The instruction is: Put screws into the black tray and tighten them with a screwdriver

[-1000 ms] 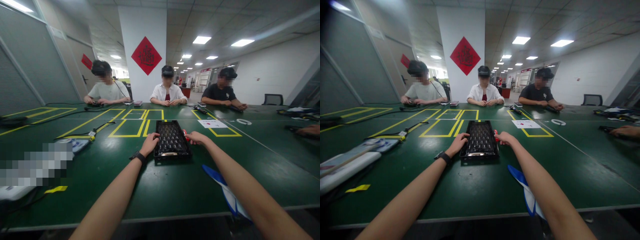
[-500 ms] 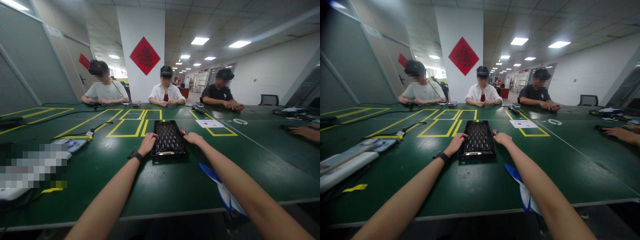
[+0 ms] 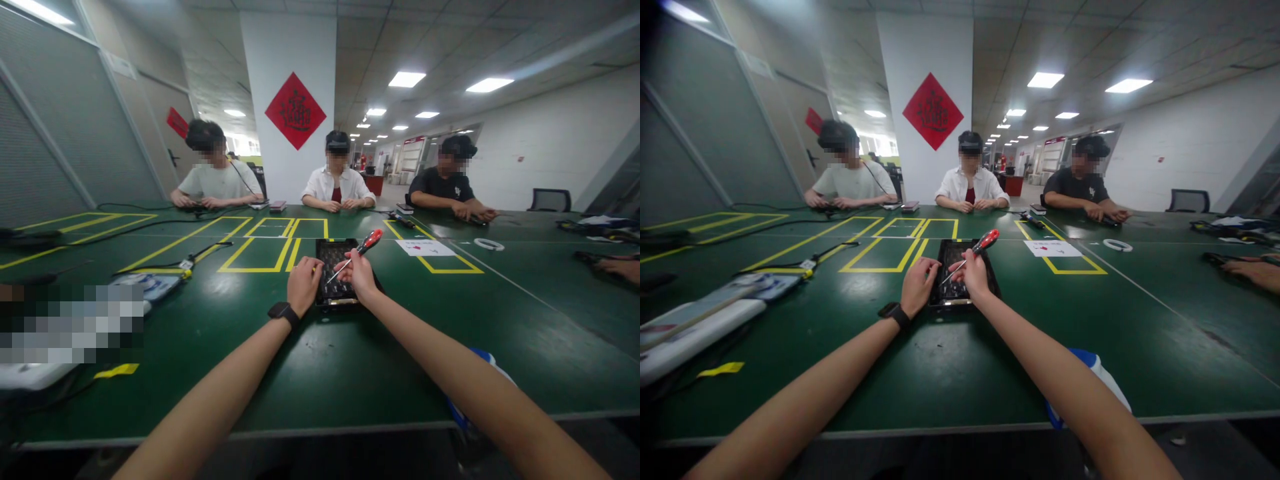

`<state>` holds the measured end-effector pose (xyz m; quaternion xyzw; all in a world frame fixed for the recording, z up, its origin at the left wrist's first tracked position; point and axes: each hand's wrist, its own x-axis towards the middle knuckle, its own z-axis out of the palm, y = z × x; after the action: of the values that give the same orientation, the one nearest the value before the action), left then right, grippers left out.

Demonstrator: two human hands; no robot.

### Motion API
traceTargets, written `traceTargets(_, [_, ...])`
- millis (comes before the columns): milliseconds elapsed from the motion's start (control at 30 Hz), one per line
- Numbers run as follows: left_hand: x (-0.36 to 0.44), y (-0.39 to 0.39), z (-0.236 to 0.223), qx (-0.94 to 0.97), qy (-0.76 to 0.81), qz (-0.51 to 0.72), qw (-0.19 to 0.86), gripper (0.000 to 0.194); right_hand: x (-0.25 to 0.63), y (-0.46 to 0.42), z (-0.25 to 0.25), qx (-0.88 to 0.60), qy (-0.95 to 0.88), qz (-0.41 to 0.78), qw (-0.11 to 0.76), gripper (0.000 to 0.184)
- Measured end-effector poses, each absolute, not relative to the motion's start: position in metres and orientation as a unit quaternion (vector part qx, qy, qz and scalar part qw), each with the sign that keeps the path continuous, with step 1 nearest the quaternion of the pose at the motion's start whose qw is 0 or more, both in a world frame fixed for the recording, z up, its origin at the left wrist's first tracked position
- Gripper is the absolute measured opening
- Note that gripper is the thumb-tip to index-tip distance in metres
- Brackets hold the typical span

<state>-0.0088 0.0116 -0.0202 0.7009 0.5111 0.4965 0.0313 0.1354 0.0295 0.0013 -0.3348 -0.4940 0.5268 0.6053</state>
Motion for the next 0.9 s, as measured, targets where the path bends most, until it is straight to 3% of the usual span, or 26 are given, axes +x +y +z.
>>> traceTargets(267, [-0.004, 0.002, -0.022, 0.747, 0.419, 0.477, 0.197, 0.03, 0.138, 0.012, 0.003, -0.296, -0.561, 0.455, 0.625, 0.04])
traceTargets(467, [-0.008, 0.001, -0.016, 0.81, 0.414, 0.388, 0.148, 0.032, 0.144, -0.001, 0.003, -0.245, -0.618, 0.465, 0.585, 0.037])
traceTargets(633, [-0.005, -0.005, -0.007, 0.814, 0.441, 0.373, 0.056, 0.016, 0.144, 0.001, 0.001, -0.263, -0.609, 0.457, 0.592, 0.039])
traceTargets(900, [-0.007, 0.0, -0.012, 0.831, 0.412, 0.357, 0.117, 0.024, 0.146, 0.003, 0.0, -0.25, -0.611, 0.461, 0.593, 0.035])
